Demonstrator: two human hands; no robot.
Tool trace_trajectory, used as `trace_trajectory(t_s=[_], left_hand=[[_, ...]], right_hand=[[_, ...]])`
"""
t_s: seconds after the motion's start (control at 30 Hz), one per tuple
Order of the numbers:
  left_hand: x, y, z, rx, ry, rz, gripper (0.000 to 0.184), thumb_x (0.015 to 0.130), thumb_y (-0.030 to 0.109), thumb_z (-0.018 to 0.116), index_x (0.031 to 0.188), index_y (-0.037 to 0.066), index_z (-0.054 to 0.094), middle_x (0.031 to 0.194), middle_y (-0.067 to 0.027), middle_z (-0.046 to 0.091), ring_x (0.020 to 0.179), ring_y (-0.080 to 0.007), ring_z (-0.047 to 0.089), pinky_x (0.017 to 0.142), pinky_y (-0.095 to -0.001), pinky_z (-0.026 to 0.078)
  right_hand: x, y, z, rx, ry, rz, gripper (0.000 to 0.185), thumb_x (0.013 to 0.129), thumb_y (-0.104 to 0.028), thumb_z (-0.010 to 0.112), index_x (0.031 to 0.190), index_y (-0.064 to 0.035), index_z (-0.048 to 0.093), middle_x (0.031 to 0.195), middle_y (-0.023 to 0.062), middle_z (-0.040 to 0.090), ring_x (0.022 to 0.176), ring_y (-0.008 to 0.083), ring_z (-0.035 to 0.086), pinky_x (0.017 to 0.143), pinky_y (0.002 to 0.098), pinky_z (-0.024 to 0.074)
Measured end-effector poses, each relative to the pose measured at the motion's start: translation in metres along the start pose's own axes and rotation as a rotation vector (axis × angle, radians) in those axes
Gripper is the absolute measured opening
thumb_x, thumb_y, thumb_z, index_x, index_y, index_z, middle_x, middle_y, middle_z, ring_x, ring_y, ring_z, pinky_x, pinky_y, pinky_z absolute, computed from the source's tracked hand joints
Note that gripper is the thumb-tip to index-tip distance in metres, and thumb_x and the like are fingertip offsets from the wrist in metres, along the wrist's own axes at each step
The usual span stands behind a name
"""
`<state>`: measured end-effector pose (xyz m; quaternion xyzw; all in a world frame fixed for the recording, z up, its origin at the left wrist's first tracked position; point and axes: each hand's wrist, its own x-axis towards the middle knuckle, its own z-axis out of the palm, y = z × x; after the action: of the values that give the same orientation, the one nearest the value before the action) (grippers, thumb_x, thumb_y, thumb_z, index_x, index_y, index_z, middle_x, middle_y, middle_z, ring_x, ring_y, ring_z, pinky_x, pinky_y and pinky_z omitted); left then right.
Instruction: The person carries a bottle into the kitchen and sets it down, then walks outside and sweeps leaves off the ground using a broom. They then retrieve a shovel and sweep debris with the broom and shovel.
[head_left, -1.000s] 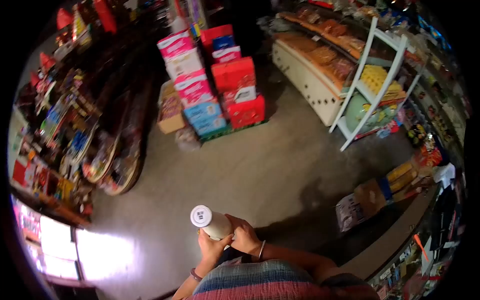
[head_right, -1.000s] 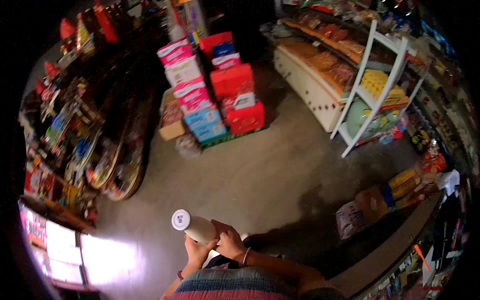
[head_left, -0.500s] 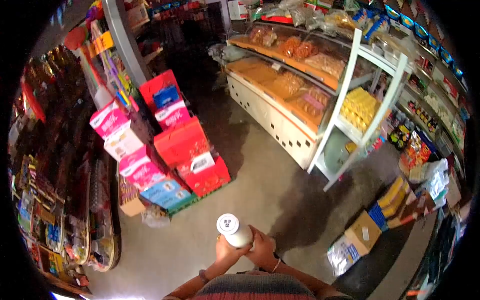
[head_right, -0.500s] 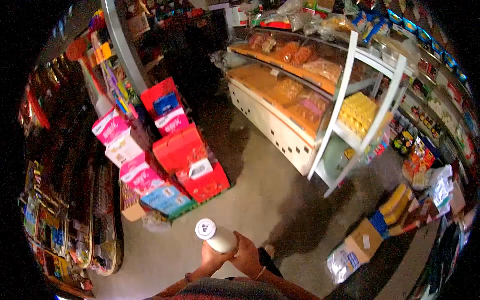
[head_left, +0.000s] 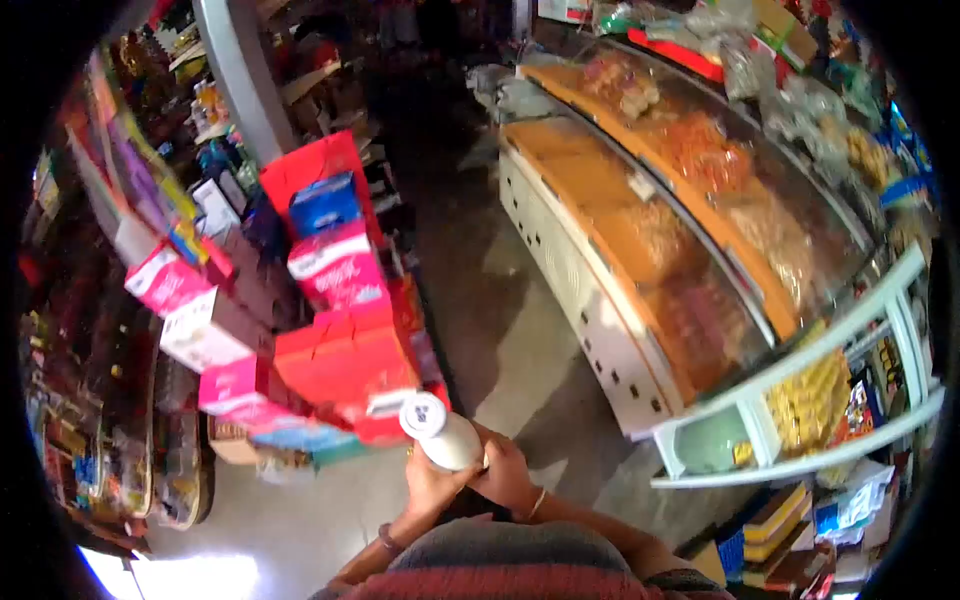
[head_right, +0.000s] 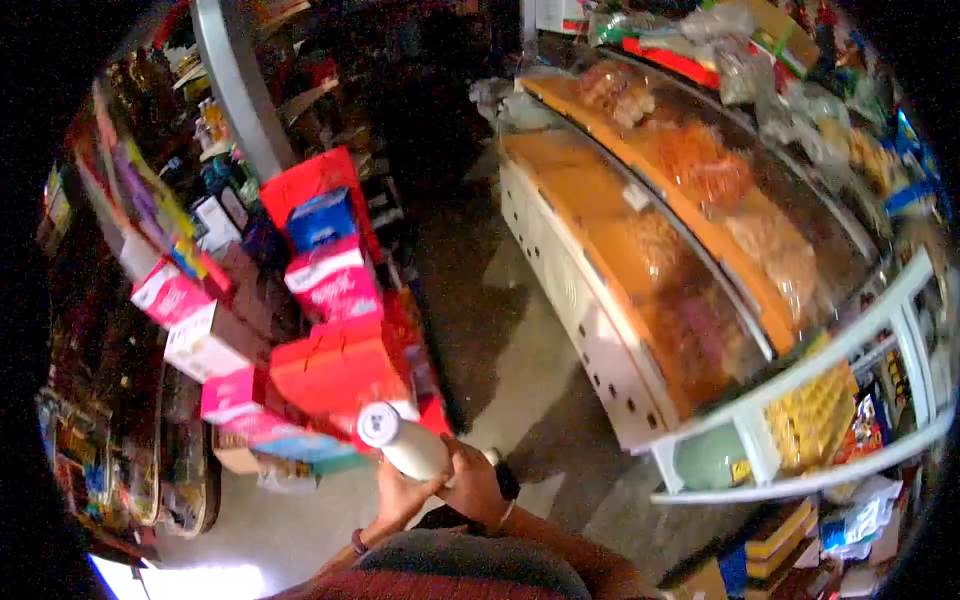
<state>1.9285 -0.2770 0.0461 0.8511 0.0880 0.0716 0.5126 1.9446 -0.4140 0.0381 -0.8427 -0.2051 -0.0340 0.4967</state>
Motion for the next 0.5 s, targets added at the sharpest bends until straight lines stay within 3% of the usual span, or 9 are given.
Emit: trace_trajectory(t_s=[0.13, 0.2, 0.37, 0.43, 0.5], left_hand=[[0.143, 0.044, 0.037, 0.05, -0.058, -0.142, 0.079, 0.049, 0.037, 0.08, 0.111, 0.004, 0.044, 0.101, -0.0157, 0.058, 0.096, -0.0302, 0.056, 0.08, -0.0399, 0.046], [0.216, 0.05, 0.056, 0.061, -0.097, -0.072, 0.081, 0.049, 0.04, 0.079, 0.111, 0.004, 0.043, 0.1, -0.0163, 0.058, 0.093, -0.0311, 0.057, 0.078, -0.0403, 0.046], [0.382, 0.063, 0.112, 0.071, -0.097, 0.184, 0.075, 0.052, 0.04, 0.079, 0.106, 0.004, 0.042, 0.093, -0.016, 0.059, 0.086, -0.0319, 0.06, 0.071, -0.0391, 0.048], [0.449, 0.063, 0.13, 0.123, -0.176, 0.072, 0.078, 0.052, 0.039, 0.079, 0.111, 0.004, 0.041, 0.096, -0.0159, 0.059, 0.089, -0.0313, 0.059, 0.075, -0.0386, 0.048], [0.514, 0.083, 0.142, 0.122, -0.106, 0.047, 0.079, 0.052, 0.038, 0.079, 0.114, 0.005, 0.042, 0.099, -0.0152, 0.059, 0.092, -0.0304, 0.058, 0.078, -0.0379, 0.047]], right_hand=[[0.129, 0.078, -0.033, -0.007, -0.004, 0.001, 0.066, 0.062, -0.023, 0.071, 0.118, -0.0031, 0.043, 0.105, 0.0191, 0.054, 0.097, 0.0363, 0.051, 0.08, 0.0449, 0.0426], [0.196, 0.077, -0.061, -0.114, 0.049, 0.076, 0.061, 0.063, -0.024, 0.07, 0.115, -0.0027, 0.045, 0.103, 0.0194, 0.054, 0.096, 0.0367, 0.052, 0.08, 0.0452, 0.0428], [0.35, 0.148, -0.101, 0.005, 0.133, 0.078, 0.058, 0.068, -0.028, 0.067, 0.114, 0.0, 0.046, 0.104, 0.0207, 0.055, 0.096, 0.0364, 0.054, 0.083, 0.0438, 0.0428], [0.412, 0.179, -0.112, -0.003, 0.134, 0.086, 0.056, 0.069, -0.029, 0.066, 0.113, 0.0005, 0.047, 0.104, 0.0209, 0.055, 0.096, 0.0362, 0.054, 0.083, 0.0435, 0.0429], [0.48, 0.194, -0.131, 0.112, 0.117, 0.032, 0.055, 0.071, -0.032, 0.064, 0.112, 0.0, 0.048, 0.104, 0.0212, 0.055, 0.095, 0.0364, 0.054, 0.083, 0.0442, 0.0429]])
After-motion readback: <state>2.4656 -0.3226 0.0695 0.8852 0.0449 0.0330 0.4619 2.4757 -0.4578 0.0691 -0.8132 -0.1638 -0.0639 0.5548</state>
